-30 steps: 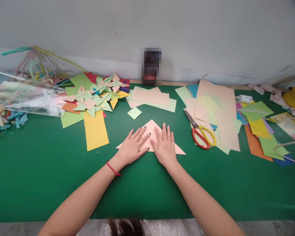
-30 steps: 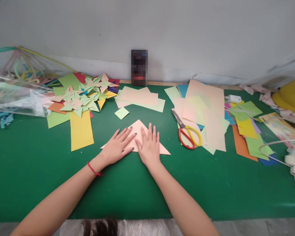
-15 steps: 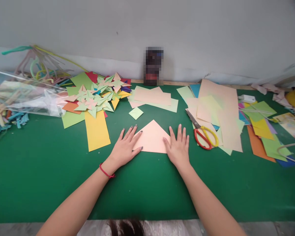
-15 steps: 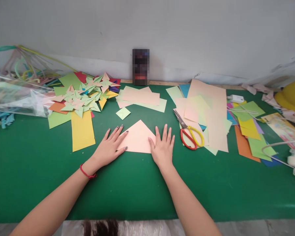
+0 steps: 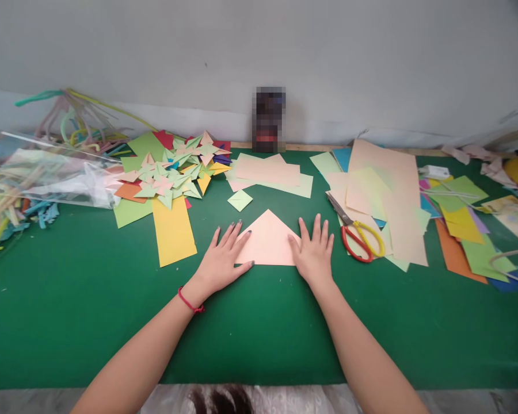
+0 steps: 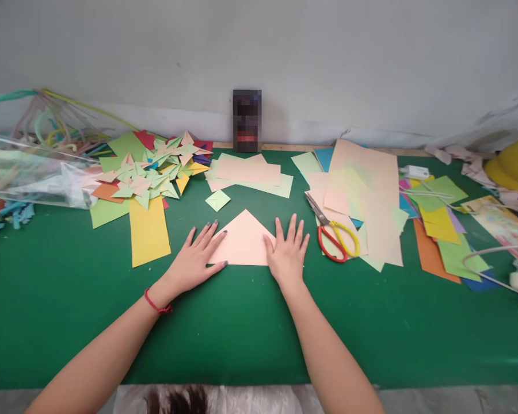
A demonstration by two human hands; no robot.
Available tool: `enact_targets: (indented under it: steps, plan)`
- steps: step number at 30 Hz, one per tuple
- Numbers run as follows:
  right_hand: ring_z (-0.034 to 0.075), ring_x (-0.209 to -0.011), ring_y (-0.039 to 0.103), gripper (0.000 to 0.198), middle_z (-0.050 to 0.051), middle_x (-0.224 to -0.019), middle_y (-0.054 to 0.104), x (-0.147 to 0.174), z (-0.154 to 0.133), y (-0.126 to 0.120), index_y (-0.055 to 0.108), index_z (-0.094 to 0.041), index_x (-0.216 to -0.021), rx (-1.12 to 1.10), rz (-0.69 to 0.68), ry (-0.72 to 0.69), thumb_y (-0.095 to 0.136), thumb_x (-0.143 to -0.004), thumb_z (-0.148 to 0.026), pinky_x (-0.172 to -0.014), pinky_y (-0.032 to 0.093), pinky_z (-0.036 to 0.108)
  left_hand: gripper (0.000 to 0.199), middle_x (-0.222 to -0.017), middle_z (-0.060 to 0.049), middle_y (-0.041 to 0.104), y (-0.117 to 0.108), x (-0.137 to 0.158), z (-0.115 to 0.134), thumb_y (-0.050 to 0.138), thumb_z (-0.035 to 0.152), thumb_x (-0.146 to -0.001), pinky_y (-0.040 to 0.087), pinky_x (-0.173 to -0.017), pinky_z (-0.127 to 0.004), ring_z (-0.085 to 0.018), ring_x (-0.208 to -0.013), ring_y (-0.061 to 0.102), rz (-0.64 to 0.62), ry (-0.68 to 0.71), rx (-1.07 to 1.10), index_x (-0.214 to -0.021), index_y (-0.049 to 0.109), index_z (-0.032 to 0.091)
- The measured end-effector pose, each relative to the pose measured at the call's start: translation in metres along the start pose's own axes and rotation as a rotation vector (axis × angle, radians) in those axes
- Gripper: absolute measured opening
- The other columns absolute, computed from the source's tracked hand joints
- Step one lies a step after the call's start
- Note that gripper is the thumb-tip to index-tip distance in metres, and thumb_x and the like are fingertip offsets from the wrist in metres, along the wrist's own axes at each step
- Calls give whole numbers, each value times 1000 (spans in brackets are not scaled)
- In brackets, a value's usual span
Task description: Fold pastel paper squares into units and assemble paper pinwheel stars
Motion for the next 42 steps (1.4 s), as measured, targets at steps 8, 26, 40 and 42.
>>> enact_targets:
  steps: [8, 26, 40, 42]
  plan:
    - [30, -137, 10, 58, 11, -151, 9, -2, 0, 1, 29, -22, -139, -3, 3, 2, 22, -89, -51, -105, 16, 53, 63, -150, -7, 7, -3, 1, 0, 33, 51, -87, 10, -110, -50, -26, -137, 12, -9, 11, 18, -142, 16, 24]
    - [29, -136, 13, 55, 12, -149, 14, -3, -3, -1, 28, -23, -139, 23, 29, 9, 24, -90, -48, -105, 17, 53, 66, -150, -5, 12, -1, 22, 39, 27, 56, -87, 12, -111, -45, -24, -137, 11, -106, 322, 36, -142, 16, 21]
    - [30, -136, 14, 56, 12, -149, 16, -2, -1, 1, 27, -24, -139, 3, 22, 0, 23, -90, -49, -105, 17, 53, 71, -149, -9, 14, 3, 30, 38, 25, 57, -86, 13, -110, -46, -25, -137, 12, -74, 221, 12, -143, 12, 17]
    - [30, -136, 15, 56, 12, -149, 15, -2, -1, 2, 26, -24, -139, -1, 24, 1, 22, -90, -50, -105, 17, 54, 71, -149, -10, 14, 5, 32, 39, 25, 58, -86, 12, -111, -46, -25, -137, 13, -73, 213, 11, -143, 11, 16]
Point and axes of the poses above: each hand's wrist, its own x-axis away from the middle knuckle, its own y-axis out of the palm, z = x × y, the point moved 5 cm from there along -x, towards the middle knuckle
